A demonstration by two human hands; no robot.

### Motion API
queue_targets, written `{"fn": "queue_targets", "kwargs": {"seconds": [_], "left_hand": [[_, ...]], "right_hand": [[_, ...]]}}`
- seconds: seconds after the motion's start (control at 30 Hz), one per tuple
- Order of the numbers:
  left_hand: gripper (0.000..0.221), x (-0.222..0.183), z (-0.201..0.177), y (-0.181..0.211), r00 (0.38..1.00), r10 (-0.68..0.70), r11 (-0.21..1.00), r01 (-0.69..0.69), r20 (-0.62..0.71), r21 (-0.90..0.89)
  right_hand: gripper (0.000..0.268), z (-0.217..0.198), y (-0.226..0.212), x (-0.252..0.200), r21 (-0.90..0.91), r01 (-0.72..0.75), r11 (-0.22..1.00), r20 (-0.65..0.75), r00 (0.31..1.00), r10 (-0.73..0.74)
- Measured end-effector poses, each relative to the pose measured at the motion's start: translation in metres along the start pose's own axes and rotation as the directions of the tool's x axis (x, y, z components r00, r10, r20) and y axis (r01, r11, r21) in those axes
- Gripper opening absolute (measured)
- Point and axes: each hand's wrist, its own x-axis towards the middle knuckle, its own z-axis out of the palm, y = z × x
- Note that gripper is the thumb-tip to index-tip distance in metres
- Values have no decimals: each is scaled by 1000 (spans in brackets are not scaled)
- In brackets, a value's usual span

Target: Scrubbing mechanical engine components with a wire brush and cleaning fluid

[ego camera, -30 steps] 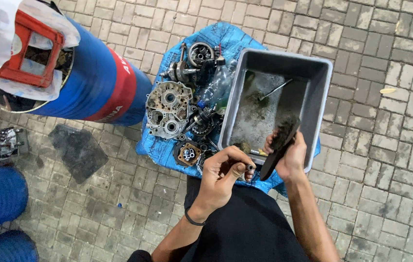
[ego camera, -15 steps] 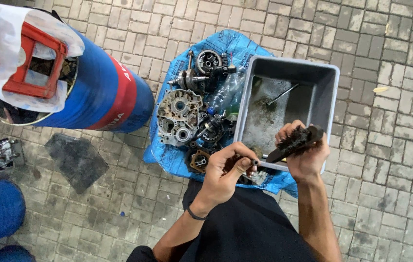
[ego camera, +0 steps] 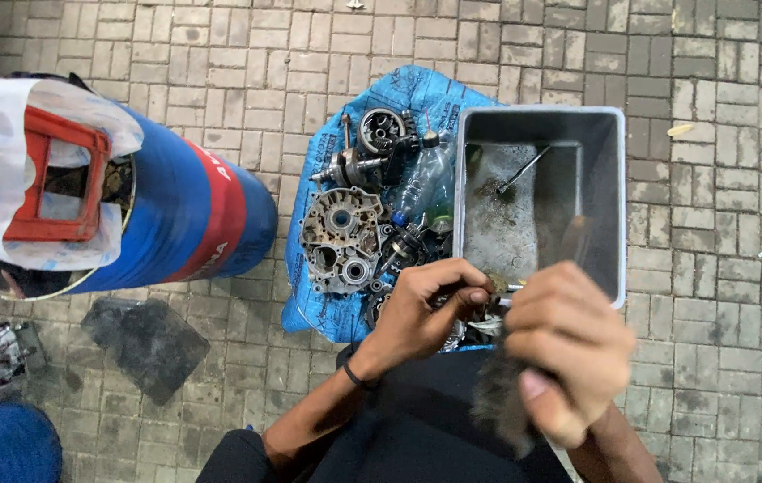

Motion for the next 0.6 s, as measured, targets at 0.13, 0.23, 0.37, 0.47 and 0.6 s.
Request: {"fn": "queue_targets", "kwargs": {"seconds": [0.13, 0.23, 0.37, 0.47, 0.6], "left_hand": [[10, -1, 0, 18, 999, -50, 998, 50, 16, -32], [13, 2, -1, 9, 997, -73, 995, 72, -23, -65], [9, 4, 11, 4, 999, -40, 998, 39, -22, -40], [11, 4, 15, 7, 998, -37, 996, 32, -54, -86], [12, 1, 19, 8, 988, -105, 988, 91, -113, -123]], "right_hand": [[43, -5, 55, -23, -155, 99, 983, -31, 994, -105], [39, -14, 69, -24, -171, -191, 967, -256, 956, 144], [42, -6, 24, -11, -76, -71, 995, -111, 992, 62], [45, -15, 59, -15, -125, -77, 989, -101, 993, 65], [48, -25, 64, -6, -116, -96, 989, -133, 988, 81]]}}
